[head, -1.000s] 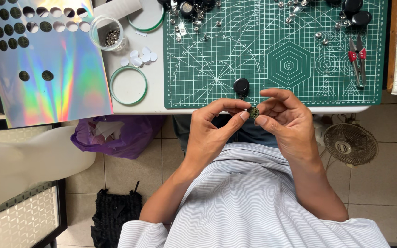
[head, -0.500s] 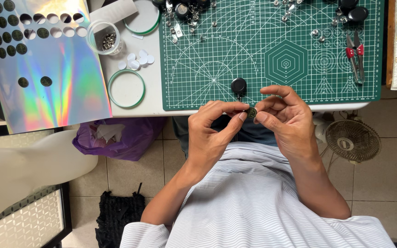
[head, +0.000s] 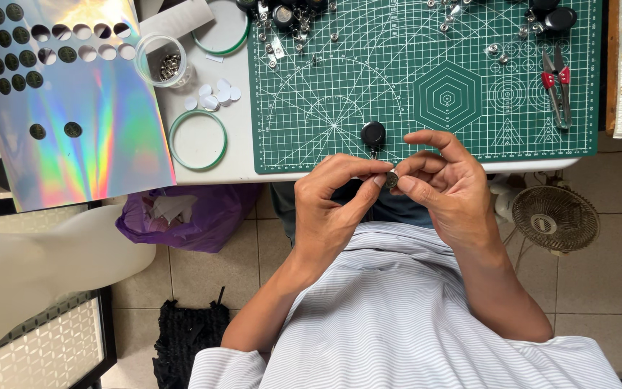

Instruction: The person assembles keychains by inserting small circular tokens into black plastic keychain holders. They peel tokens from a holographic sheet, place them into the holders, and set the finished units aside on the cutting mat.

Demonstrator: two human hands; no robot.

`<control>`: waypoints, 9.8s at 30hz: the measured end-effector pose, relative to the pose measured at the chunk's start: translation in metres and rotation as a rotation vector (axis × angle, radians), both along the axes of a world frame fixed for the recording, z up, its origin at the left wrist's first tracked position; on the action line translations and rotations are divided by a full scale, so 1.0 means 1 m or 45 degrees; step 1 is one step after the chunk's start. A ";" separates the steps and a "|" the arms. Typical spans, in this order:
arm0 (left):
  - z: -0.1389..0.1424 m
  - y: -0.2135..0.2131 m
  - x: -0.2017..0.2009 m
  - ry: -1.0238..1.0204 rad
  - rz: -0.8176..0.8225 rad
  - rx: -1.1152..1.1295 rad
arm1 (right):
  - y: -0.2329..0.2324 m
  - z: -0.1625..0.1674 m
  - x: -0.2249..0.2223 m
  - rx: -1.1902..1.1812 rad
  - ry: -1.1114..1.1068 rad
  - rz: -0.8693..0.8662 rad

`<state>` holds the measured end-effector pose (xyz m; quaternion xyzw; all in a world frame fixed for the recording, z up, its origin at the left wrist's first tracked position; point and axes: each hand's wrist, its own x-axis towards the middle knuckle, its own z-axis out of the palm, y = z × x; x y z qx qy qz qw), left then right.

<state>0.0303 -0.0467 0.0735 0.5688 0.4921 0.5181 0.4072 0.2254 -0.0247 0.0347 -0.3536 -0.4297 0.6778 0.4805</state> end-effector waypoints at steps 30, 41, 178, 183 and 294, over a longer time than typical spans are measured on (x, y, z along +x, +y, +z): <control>0.004 -0.005 0.005 0.124 0.062 0.095 | -0.001 0.002 0.000 -0.075 0.133 -0.039; -0.009 -0.009 0.005 -0.249 -0.025 -0.164 | -0.007 0.001 0.000 0.006 0.083 -0.006; 0.013 -0.033 0.020 0.342 0.189 0.409 | -0.025 0.017 0.002 0.191 -0.356 -0.119; 0.015 -0.034 0.020 0.341 0.172 0.404 | -0.026 0.018 0.002 0.185 -0.330 -0.118; 0.012 -0.039 0.028 0.443 0.148 0.447 | -0.025 0.035 -0.006 0.222 -0.461 -0.124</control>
